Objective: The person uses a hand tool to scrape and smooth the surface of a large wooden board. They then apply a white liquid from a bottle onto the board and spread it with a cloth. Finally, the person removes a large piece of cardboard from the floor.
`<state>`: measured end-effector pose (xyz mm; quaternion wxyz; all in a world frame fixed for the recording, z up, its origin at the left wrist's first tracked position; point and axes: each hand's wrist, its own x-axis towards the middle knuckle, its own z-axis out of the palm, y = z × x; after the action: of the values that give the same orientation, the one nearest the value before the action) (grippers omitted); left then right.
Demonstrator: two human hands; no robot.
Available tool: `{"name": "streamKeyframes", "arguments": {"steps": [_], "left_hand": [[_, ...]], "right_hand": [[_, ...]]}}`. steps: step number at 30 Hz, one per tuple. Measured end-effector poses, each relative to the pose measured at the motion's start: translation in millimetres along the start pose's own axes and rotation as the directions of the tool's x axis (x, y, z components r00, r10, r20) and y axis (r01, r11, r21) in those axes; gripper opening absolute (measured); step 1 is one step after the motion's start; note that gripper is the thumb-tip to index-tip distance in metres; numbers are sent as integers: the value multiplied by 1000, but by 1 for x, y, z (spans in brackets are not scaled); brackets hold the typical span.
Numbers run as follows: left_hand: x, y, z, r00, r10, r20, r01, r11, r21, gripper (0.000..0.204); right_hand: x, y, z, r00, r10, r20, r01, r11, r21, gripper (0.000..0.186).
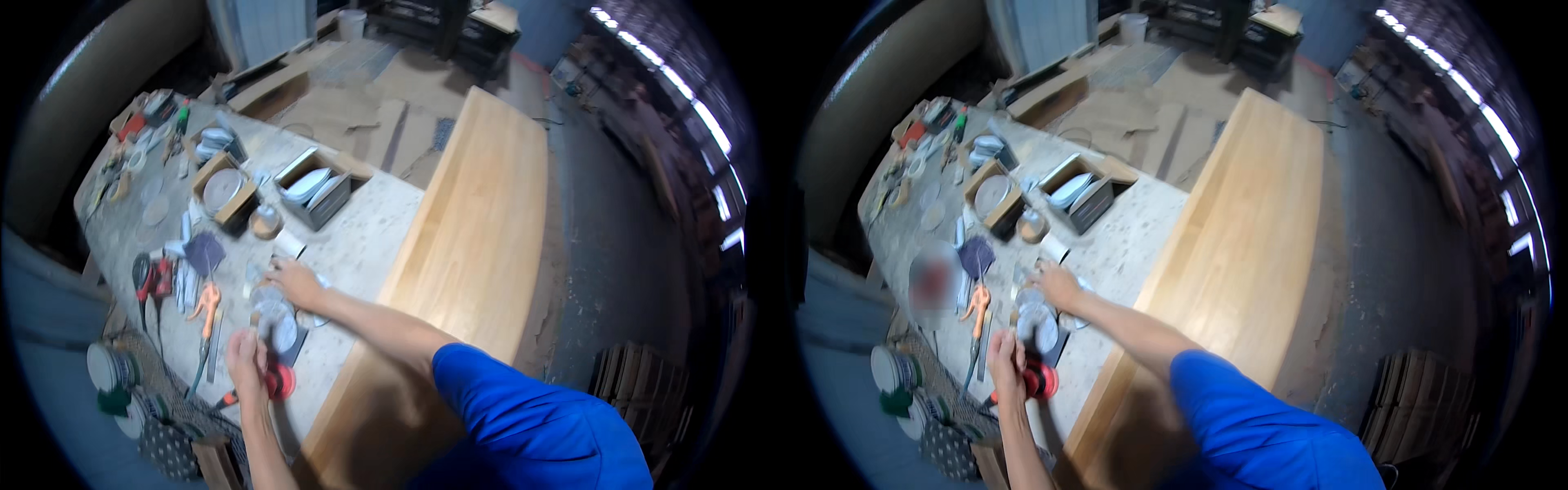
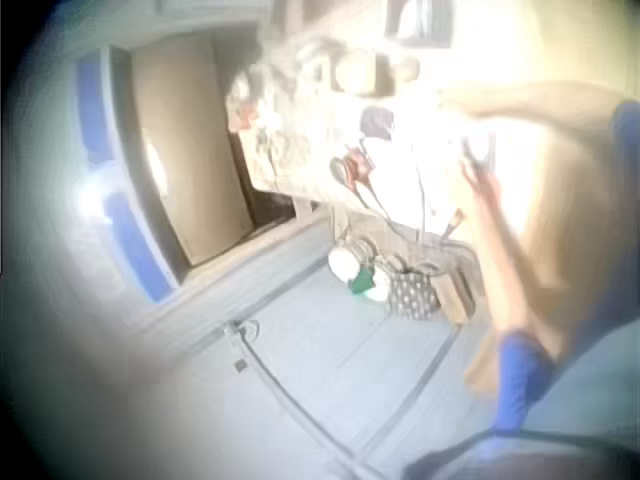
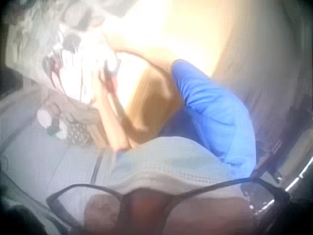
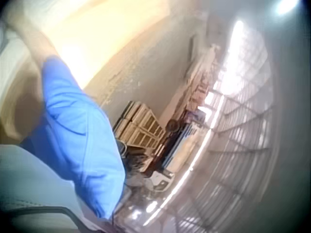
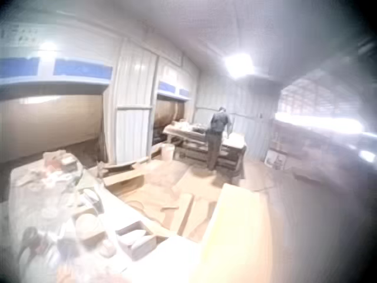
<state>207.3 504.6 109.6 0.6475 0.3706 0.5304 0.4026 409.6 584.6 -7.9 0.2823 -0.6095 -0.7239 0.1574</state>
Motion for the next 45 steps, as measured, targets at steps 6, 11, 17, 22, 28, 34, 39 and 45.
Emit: {"name": "streamKeyframes", "arguments": {"steps": [6,11,17,22,28,34,39,45], "left_hand": [[-109,-24,-7,991,32,133,-19,995,-99,14],[-236,-46,-16,820,-433,373,415,900,132,83],[-386,-98,14,550,-547,631,171,814,556,65],[-511,-145,39,324,-559,763,-175,757,629,52],[-572,-206,63,55,-97,994,-746,658,106,40],[-668,-261,178,129,-493,860,-220,832,510,16],[-747,-196,221,-31,-389,921,-250,895,369,20],[-760,-152,152,35,-455,890,-269,853,447,32]], "right_hand": [[-180,-31,-111,937,239,-253,-175,952,250,42],[-481,-110,-169,687,682,-253,-576,722,383,36],[-795,-267,-146,155,958,-240,-788,266,556,36],[-876,-389,-262,-49,867,-496,-522,402,753,46],[-885,-579,-490,114,19,-993,-547,836,-46,63],[-982,-751,-527,279,-405,-871,-942,61,-330,65],[-1039,-758,-532,213,-240,-947,-977,-67,-203,68],[-1070,-742,-525,178,-93,-980,-983,-60,-173,71]]}}
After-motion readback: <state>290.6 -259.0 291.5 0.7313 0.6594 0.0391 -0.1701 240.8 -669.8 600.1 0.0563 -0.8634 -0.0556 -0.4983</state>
